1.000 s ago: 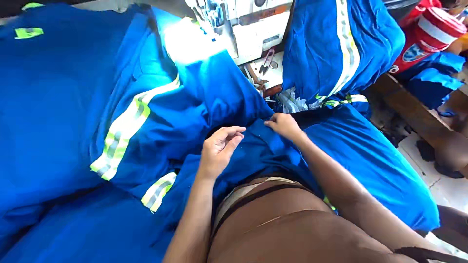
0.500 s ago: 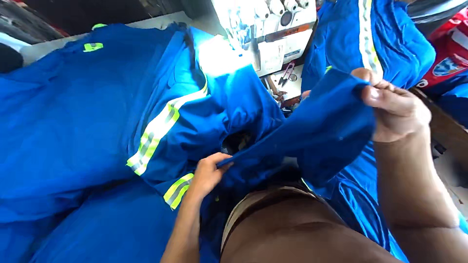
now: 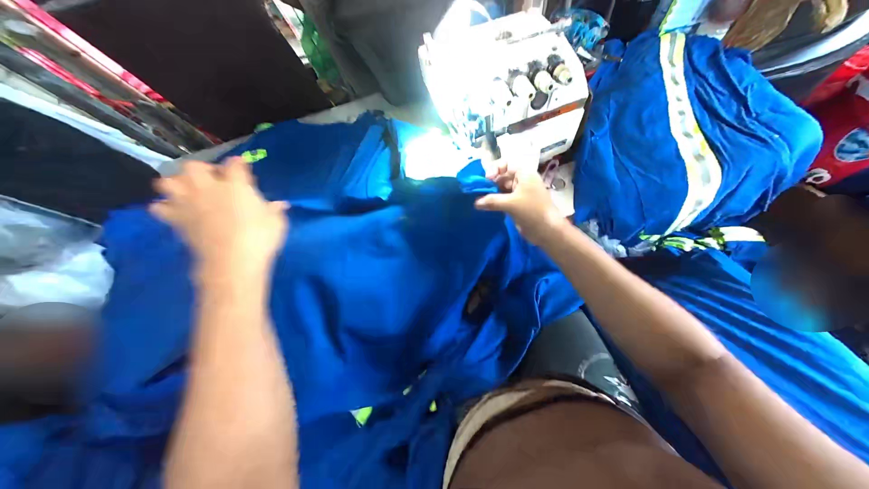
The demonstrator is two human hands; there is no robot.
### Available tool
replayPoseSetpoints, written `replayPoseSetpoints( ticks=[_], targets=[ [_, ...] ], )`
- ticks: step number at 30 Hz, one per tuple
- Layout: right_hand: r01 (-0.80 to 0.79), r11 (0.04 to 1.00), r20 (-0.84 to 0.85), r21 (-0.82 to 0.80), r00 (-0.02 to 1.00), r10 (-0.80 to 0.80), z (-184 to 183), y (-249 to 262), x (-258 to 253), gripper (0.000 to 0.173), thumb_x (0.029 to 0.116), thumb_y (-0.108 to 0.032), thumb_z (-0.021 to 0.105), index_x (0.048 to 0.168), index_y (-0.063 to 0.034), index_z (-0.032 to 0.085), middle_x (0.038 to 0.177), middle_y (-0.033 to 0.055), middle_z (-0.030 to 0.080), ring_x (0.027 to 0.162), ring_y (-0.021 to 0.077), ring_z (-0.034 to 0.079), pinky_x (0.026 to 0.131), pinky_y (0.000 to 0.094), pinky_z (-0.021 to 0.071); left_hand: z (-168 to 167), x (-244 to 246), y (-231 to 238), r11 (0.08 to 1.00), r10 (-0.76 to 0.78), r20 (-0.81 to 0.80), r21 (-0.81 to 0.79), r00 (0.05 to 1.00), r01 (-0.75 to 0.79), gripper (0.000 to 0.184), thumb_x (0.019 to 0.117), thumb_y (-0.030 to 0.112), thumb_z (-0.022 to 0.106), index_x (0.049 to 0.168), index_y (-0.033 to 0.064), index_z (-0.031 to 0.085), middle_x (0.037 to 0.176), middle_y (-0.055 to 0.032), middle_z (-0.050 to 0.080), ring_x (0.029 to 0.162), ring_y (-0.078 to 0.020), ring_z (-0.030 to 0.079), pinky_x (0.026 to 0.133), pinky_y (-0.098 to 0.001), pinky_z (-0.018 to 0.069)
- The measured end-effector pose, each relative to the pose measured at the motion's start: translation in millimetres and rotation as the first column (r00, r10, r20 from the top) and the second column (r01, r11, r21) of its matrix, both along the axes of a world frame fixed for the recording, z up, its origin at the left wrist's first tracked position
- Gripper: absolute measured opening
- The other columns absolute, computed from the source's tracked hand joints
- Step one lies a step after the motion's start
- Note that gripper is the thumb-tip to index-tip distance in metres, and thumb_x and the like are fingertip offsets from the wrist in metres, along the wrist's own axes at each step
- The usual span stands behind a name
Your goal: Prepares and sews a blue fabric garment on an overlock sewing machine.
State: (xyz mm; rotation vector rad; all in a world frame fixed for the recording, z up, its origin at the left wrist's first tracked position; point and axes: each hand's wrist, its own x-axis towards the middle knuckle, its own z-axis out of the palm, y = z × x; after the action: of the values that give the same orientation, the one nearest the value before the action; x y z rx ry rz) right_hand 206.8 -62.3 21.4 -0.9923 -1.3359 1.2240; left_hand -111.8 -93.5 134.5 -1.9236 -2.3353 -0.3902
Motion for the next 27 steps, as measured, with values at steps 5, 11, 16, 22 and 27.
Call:
replayPoseSetpoints(
  ticks=[5, 11, 16, 22, 27],
  targets=[
    [-0.019, 0.998, -0.080, 0.068, 0.996, 0.025, -10.2, -5.5, -13.6, 0.052, 0.0797, 0.013, 0.073, 0.127, -0.0022, 0.057, 0.110, 0.0119, 0.068, 0.087, 0.0156, 0.068, 0.075, 0.0340, 0.0598, -72.1, 83.7, 24.2, 0.750, -0.661, 0.093, 0.064, 0.744, 0.658, 0.074, 0.0819, 0.026, 0.084, 0.146, 0.0021, 0.054, 0.148, -0.0272, 0.049, 0.142, -0.0523, 0.036, 0.114, -0.0706, 0.0281],
    [-0.108, 0.947, -0.145, 0.303, 0.977, 0.157, 2.2, -11.5, -3.0, 0.043, 0.0835, 0.014, 0.064, 0.123, -0.0017, 0.056, 0.104, 0.0091, 0.069, 0.087, 0.0123, 0.069, 0.075, 0.0289, 0.0599, -69.6, 103.6, 51.4, 0.560, -0.824, 0.313, 0.331, 0.471, 0.759, 0.053, 0.0923, 0.053, 0.067, 0.122, 0.0094, 0.070, 0.134, -0.0088, 0.063, 0.136, -0.0220, 0.050, 0.118, -0.0449, 0.0346],
    [0.024, 0.888, -0.063, 0.459, 0.998, 0.005, 20.5, -22.4, -10.5, 0.054, 0.0850, 0.009, 0.067, 0.135, -0.0011, 0.049, 0.107, 0.0098, 0.067, 0.086, 0.0124, 0.069, 0.073, 0.0266, 0.0608, -34.6, 122.1, 46.6, 0.571, -0.775, 0.503, 0.301, 0.381, 0.764, 0.016, 0.0988, 0.023, 0.064, 0.100, 0.0085, 0.073, 0.102, 0.0025, 0.068, 0.097, 0.0009, 0.063, 0.087, -0.0179, 0.0525],
    [-0.076, 0.993, -0.019, 0.096, 0.997, 0.078, -33.2, -20.4, -4.7, 0.057, 0.0842, -0.001, 0.079, 0.135, -0.0063, 0.053, 0.096, 0.0070, 0.073, 0.082, 0.0128, 0.071, 0.076, 0.0322, 0.0617, -37.1, 124.4, 72.5, 0.709, -0.703, 0.345, 0.280, 0.621, 0.647, 0.014, 0.0969, 0.016, 0.069, 0.102, 0.0034, 0.070, 0.094, -0.0054, 0.068, 0.082, -0.0082, 0.063, 0.078, -0.0273, 0.0522],
    [0.040, 0.994, -0.049, -0.104, 0.998, -0.045, -63.5, -20.1, 9.0, 0.014, 0.0881, -0.008, 0.078, 0.099, -0.0030, 0.070, 0.082, 0.0015, 0.070, 0.072, 0.0056, 0.066, 0.071, 0.0249, 0.0570, -68.1, 131.1, 103.4, 0.723, -0.691, 0.285, 0.296, 0.664, 0.625, 0.017, 0.0914, 0.013, 0.074, 0.099, -0.0021, 0.074, 0.094, -0.0157, 0.071, 0.085, -0.0218, 0.066, 0.082, -0.0399, 0.0525]
  ],
)
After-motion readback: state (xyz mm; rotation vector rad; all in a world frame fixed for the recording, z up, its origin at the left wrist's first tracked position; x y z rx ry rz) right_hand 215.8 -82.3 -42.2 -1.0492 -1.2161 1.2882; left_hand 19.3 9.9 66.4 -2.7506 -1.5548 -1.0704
